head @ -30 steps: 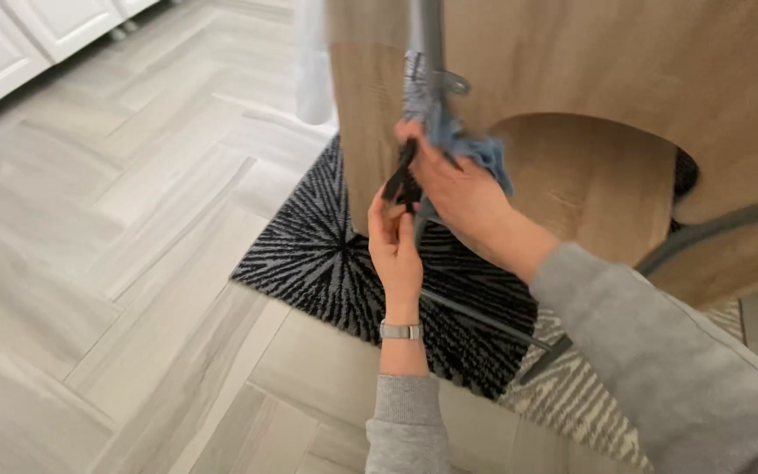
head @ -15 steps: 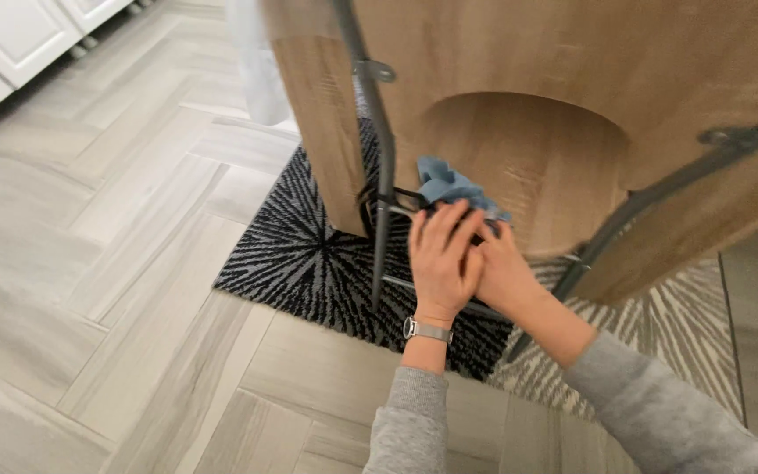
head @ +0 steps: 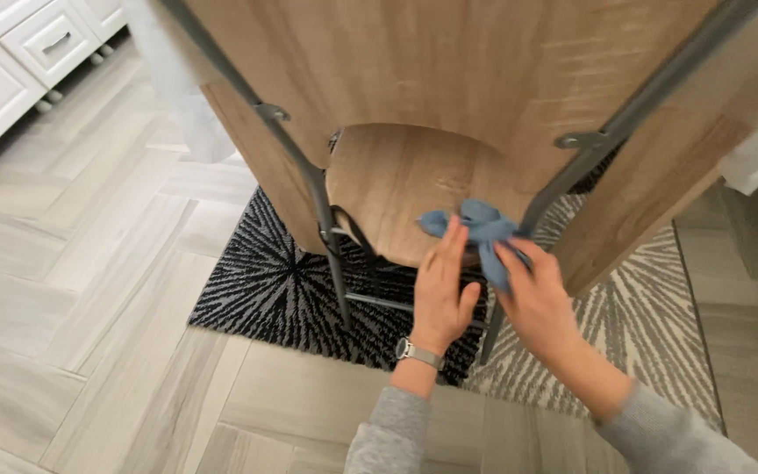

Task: The person wipes the seat, backrest, and metal frame of a wooden chair with a blue cloth, then wipes the tabletop and another chair. The person moves the chair to access different surfaces and continues wiping the frame and seat.

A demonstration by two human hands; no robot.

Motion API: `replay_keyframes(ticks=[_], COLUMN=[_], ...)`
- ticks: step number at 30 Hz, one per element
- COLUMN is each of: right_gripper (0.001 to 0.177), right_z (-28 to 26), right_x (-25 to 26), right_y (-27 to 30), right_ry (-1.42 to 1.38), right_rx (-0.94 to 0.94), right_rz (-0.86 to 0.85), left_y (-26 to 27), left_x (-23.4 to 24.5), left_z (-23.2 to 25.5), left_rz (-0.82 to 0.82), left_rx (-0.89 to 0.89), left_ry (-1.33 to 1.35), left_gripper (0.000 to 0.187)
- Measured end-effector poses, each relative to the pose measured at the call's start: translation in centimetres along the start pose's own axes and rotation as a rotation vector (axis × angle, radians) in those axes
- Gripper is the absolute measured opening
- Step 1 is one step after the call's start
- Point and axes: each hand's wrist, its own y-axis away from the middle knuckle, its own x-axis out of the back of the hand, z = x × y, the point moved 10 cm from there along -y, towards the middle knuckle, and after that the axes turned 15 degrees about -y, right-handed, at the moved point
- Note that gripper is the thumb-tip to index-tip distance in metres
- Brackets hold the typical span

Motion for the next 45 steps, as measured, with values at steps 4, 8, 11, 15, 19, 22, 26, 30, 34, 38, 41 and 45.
replay_keyframes(ticks=[4, 8, 11, 15, 19, 22, 26, 30, 34, 38, 41, 45], right_gripper=[0.042, 0.045, 0.038, 0.044, 0.049, 0.053, 0.057, 0.073, 0.038, 0.034, 0.044, 0.038], right_z=[-0.6, -2.3, -2.0, 1.7, 4.7, 8.0, 8.7, 10.6, 11.5, 13.3, 9.0, 4.9], right_x=[-4.6, -3.8, -3.9, -6.1, -8.6, -10.0, -2.2, 1.8, 4.9, 5.6, 6.4, 7.5], right_y=[-0.3, -1.3, -0.3, 2.2, 7.5, 9.8, 9.8, 9.1, 6.9, 4.5, -0.5, -2.4], right_ry=[0.793, 0.645, 0.632, 0.495, 0.207, 0.015, -0.204, -0.449, -0.701, -0.918, -0.878, -0.949], right_rx=[0.152, 0.011, -0.021, -0.33, -0.685, -0.867, -1.124, -1.003, -0.847, -0.774, -0.646, -0.59], right_rz=[-0.271, -0.11, -0.121, -0.137, -0.234, -0.239, 0.029, 0.33, 0.537, 0.59, 0.235, -0.083], left_y=[-0.3, -0.2, -0.3, 0.0, -0.1, -1.0, -1.2, -1.1, -0.8, -0.9, -1.3, -2.0], left_x=[0.1, 0.0, 0.0, -0.7, -1.3, -1.0, -0.2, -0.8, -1.8, -1.5, -1.2, -1.4], left_z=[0.8, 0.6, 1.1, 1.5, 2.7, 2.6, 2.3, 2.2, 1.9, 1.7, 2.3, 5.0], left_rz=[0.017, -0.001, 0.026, 0.0, -0.097, -0.121, -0.091, -0.105, -0.114, -0.114, -0.14, -0.242], left_rx=[-0.064, -0.061, -0.062, -0.07, -0.122, -0.153, -0.033, -0.024, 0.003, 0.051, 0.063, 0.007], left_ry=[-0.148, -0.197, -0.182, -0.267, -0.289, -0.291, -0.185, -0.197, -0.193, -0.131, -0.088, 0.037], left_gripper=[0.063, 0.053, 0.049, 0.049, 0.04, 0.038, 0.024, 0.028, 0.039, 0.046, 0.044, 0.064])
